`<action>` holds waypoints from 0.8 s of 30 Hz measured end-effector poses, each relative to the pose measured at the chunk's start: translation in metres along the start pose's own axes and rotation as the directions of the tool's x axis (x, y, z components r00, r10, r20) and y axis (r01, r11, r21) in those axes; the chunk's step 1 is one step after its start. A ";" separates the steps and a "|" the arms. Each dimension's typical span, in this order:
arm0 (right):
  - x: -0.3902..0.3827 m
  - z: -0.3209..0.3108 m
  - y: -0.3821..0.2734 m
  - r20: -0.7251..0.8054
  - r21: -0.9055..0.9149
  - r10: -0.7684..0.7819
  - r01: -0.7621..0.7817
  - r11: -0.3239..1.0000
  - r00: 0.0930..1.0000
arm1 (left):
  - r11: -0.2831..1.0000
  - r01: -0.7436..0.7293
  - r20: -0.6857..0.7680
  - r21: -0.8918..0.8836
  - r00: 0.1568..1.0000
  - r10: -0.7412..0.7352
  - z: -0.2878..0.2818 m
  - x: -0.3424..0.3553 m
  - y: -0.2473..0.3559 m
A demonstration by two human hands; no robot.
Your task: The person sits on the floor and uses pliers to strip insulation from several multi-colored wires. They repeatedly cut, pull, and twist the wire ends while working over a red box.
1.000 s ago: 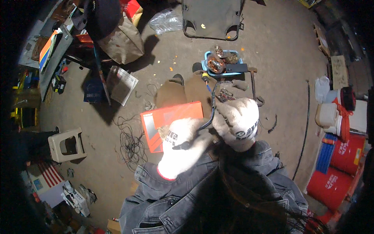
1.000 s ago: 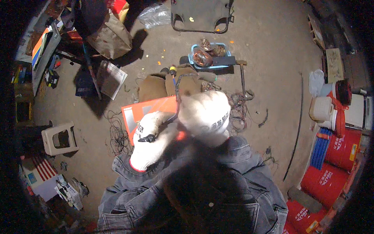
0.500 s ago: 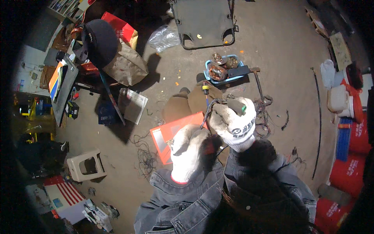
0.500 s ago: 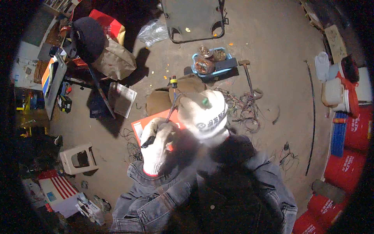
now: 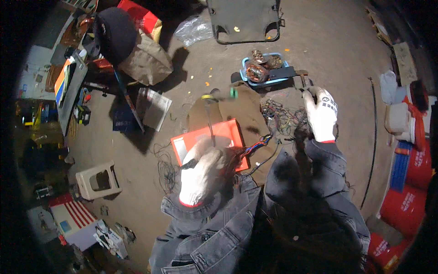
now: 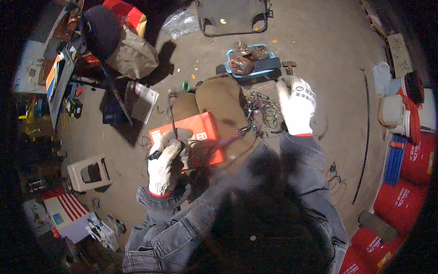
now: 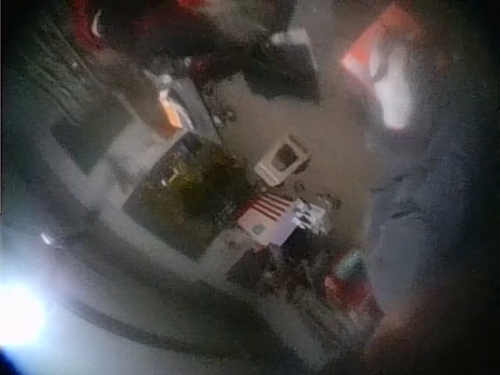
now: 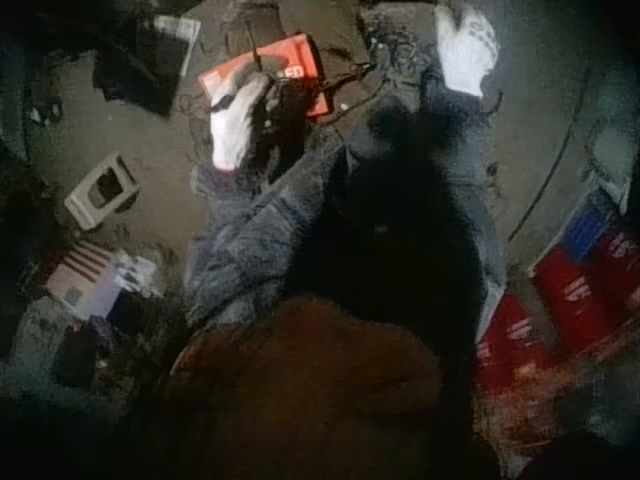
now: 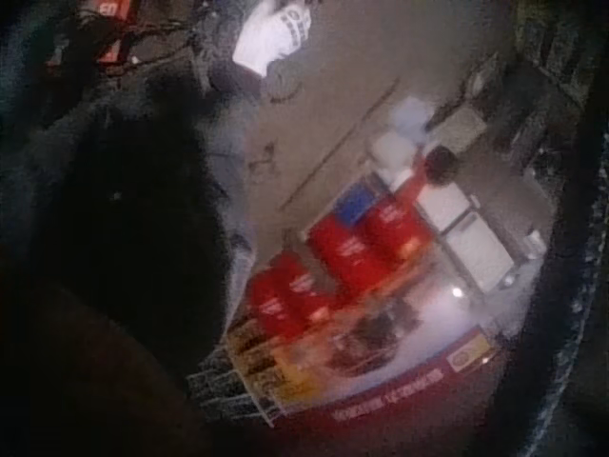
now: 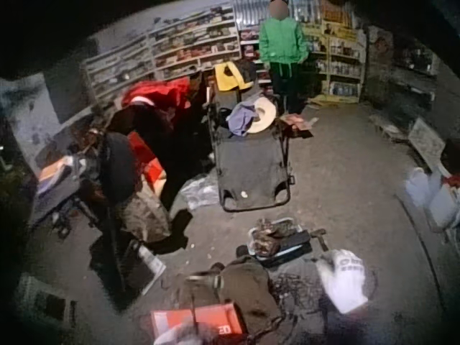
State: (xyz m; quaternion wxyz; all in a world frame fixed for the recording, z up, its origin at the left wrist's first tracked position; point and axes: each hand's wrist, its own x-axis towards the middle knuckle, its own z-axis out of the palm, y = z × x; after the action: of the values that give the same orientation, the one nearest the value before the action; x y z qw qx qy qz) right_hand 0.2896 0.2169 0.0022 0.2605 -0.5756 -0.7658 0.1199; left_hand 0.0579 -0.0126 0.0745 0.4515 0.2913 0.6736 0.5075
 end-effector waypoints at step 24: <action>-0.046 -0.018 -0.137 0.299 0.691 -0.554 0.224 0.687 0.777 | 0.858 -0.160 -0.131 0.487 0.959 0.253 0.014 -0.001 -0.025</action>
State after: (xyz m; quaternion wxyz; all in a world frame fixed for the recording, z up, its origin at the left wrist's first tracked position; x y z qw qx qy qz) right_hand 0.1960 0.1289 0.0720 0.2531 -0.2241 -0.8295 0.4445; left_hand 0.0726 -0.0151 0.0503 0.2432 0.4131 0.7815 0.3993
